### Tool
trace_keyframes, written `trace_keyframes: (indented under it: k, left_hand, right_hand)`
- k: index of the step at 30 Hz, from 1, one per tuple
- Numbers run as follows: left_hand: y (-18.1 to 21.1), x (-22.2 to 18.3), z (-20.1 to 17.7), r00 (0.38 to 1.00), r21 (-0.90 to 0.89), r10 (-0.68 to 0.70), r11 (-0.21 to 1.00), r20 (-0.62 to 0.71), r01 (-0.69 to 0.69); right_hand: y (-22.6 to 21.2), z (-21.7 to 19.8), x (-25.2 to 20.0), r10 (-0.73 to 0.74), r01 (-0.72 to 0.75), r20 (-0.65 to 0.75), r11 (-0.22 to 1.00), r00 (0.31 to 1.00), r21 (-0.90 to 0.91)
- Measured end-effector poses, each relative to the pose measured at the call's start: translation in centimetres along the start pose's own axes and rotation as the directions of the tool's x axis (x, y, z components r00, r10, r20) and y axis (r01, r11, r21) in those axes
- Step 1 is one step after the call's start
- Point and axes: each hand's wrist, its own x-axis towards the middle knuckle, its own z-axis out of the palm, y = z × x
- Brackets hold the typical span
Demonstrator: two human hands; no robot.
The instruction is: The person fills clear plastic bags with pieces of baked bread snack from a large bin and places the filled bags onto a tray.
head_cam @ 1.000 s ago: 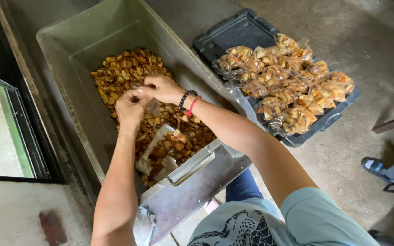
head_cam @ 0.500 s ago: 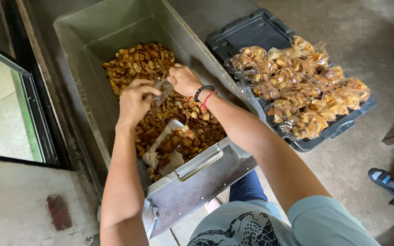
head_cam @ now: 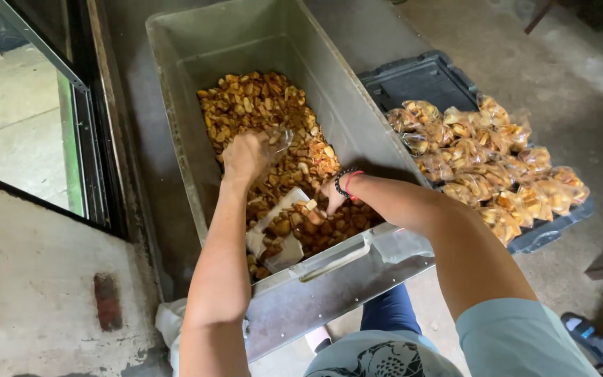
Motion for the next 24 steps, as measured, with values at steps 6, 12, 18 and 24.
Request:
trace_keyframes:
  k: [6, 12, 18, 24]
  left_hand:
    - [0.8, 0.2, -0.9, 0.994, -0.035, -0.011, 0.999, 0.112, 0.015]
    - [0.0, 0.6, -0.4, 0.995, -0.087, 0.098, 0.992, 0.033, -0.095]
    - [-1.2, 0.2, 0.4, 0.996, -0.135, 0.089, 0.987, 0.013, -0.087]
    - [-0.3, -0.2, 0.0, 0.996, -0.164, 0.091, 0.982, 0.008, -0.088]
  right_hand:
    - [-0.1, 1.3, 0.0, 0.075, -0.077, 0.031, 0.996, 0.997, 0.055]
    - [0.0, 1.0, -0.9, 0.104, -0.104, 0.009, 0.988, 0.995, 0.117]
    - [-1.6, 1.0, -0.3, 0.078, -0.081, 0.030, 0.988, 0.997, 0.133]
    - [-1.9, 1.4, -0.5, 0.078, -0.084, 0.048, 0.987, 0.996, 0.139]
